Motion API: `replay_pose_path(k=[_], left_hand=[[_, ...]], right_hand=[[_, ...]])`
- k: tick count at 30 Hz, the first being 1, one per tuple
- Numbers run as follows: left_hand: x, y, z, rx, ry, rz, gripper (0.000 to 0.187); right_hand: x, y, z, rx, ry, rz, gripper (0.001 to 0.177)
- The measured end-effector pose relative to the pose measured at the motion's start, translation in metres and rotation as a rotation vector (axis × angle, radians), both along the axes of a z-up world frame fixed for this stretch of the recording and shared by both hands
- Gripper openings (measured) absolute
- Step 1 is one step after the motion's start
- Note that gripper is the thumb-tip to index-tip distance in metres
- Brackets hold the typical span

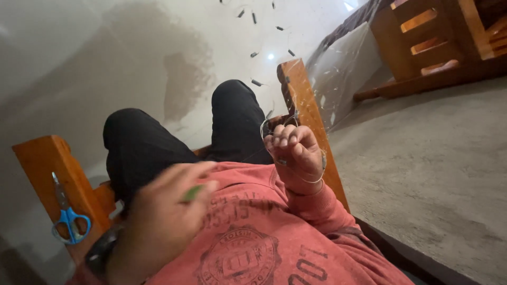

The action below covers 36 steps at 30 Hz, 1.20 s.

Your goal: Repairing a fishing net using a plastic shuttle and scissors

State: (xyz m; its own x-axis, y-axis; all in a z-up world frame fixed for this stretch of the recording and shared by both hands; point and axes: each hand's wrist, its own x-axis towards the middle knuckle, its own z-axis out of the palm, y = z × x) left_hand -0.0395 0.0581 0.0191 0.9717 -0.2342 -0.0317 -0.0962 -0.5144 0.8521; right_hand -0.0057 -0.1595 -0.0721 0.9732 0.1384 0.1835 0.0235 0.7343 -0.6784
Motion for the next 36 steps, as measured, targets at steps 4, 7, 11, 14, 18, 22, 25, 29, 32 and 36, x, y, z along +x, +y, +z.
replay_pose_path(k=[4,7,11,14,18,22,25,29,32,36], left_hand=[[0.001,-0.012,-0.017,-0.095,0.015,-0.156,0.024],[-0.001,-0.019,-0.03,-0.142,0.005,-0.253,0.035],[-0.002,-0.031,-0.035,-0.219,-0.112,-0.309,0.041],[-0.002,-0.039,-0.039,-0.225,-0.17,-0.329,0.041],[-0.001,-0.046,-0.042,-0.233,-0.203,-0.37,0.038],[0.0,-0.049,-0.046,-0.233,-0.186,-0.366,0.039],[0.004,-0.052,-0.046,-0.239,-0.215,-0.279,0.005],[0.006,-0.052,-0.048,-0.223,-0.237,-0.308,0.008],[0.005,-0.053,-0.051,-0.212,-0.216,-0.325,0.008],[0.006,-0.054,-0.05,-0.273,-0.189,-0.292,0.008]], right_hand=[[-0.003,0.006,0.005,-0.008,0.016,0.029,0.009],[-0.004,0.008,0.008,-0.013,0.061,-0.003,0.018],[-0.005,0.008,0.01,0.009,0.093,-0.092,0.022],[-0.006,0.008,0.01,-0.001,0.097,-0.181,0.023],[-0.004,0.009,0.012,-0.026,0.083,-0.279,0.024],[-0.005,0.007,0.007,-0.051,0.088,-0.305,0.025],[-0.005,0.006,0.005,-0.077,0.032,-0.338,0.025],[-0.006,0.008,0.007,-0.025,0.094,-0.296,0.025],[-0.008,0.006,0.003,0.023,0.157,-0.255,0.026],[-0.006,0.01,0.001,0.02,0.15,-0.21,0.029]])
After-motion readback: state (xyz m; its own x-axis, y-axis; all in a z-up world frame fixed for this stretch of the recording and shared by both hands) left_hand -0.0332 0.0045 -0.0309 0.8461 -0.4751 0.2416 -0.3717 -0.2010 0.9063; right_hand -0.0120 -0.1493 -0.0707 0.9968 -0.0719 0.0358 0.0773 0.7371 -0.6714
